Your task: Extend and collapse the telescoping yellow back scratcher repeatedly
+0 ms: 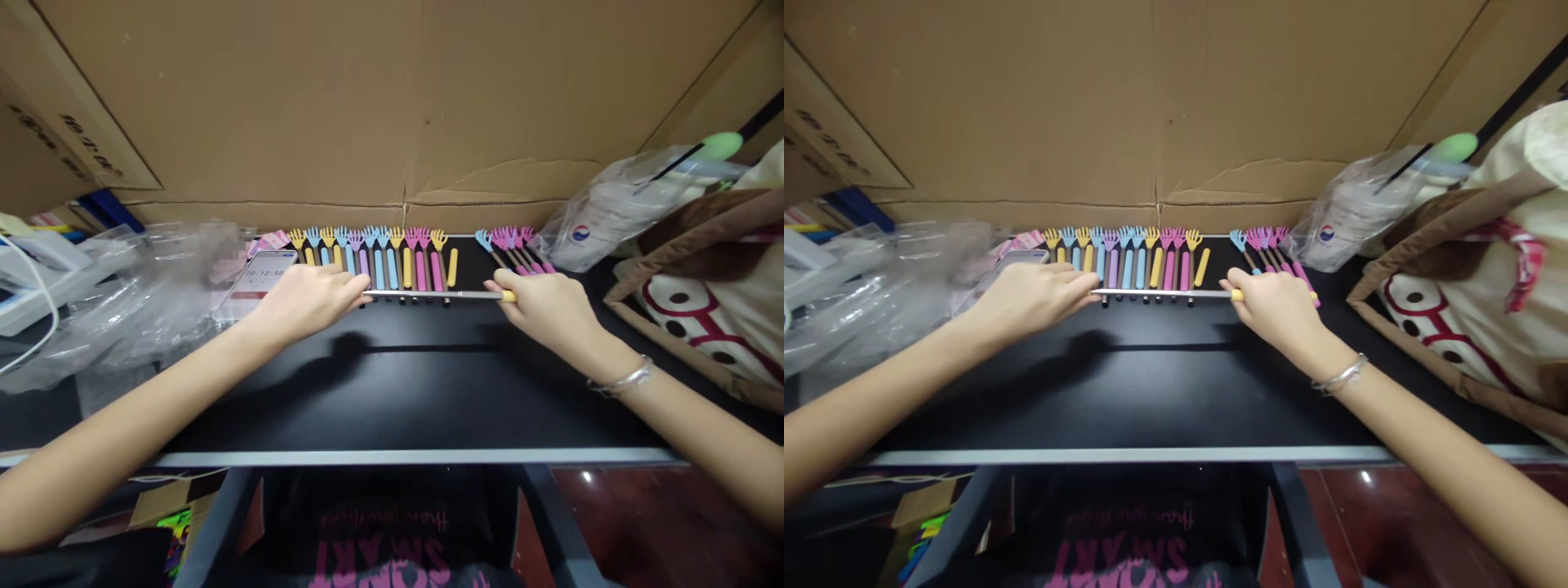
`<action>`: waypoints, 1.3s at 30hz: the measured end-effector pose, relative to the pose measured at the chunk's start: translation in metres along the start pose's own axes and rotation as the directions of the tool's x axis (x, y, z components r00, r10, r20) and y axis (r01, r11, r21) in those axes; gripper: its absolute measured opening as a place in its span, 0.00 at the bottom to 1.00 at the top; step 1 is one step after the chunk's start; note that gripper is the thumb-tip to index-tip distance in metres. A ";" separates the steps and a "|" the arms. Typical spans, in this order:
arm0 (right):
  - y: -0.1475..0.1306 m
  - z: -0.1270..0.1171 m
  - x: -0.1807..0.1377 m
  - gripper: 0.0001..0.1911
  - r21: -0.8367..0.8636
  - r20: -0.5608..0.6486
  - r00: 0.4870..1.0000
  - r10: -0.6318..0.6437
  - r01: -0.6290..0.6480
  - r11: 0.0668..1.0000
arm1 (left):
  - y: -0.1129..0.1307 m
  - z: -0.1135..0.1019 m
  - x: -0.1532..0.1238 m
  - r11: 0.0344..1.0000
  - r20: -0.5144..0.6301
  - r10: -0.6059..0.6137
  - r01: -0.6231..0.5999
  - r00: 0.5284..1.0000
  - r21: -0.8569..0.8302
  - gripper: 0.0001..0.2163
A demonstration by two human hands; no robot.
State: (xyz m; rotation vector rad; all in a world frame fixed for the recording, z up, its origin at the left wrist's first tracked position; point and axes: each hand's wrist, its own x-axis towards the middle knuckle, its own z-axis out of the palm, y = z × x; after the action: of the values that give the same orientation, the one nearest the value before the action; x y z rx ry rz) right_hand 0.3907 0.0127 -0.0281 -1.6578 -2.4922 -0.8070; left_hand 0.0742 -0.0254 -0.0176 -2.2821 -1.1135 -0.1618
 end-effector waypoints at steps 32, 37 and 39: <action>-0.023 -0.008 0.003 0.21 0.030 -0.146 0.981 -0.130 0.136 0.990 | 0.019 0.003 -0.001 0.998 -0.029 -0.029 0.028 0.999 -0.060 0.14; 0.045 0.012 0.004 0.21 -0.093 -0.042 0.996 0.082 -0.085 0.992 | -0.028 0.010 -0.022 0.992 -0.034 -0.122 0.123 0.992 0.026 0.15; 0.067 0.018 0.001 0.20 -0.125 0.016 0.992 0.128 -0.125 0.984 | -0.041 0.010 -0.030 0.992 -0.027 -0.125 0.125 0.992 0.013 0.16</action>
State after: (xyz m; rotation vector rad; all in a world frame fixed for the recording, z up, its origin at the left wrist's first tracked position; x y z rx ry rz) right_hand 0.4534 0.0411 -0.0170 -1.8539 -2.3663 -0.9493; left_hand 0.0227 -0.0213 -0.0180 -2.1915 -1.2404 -0.2316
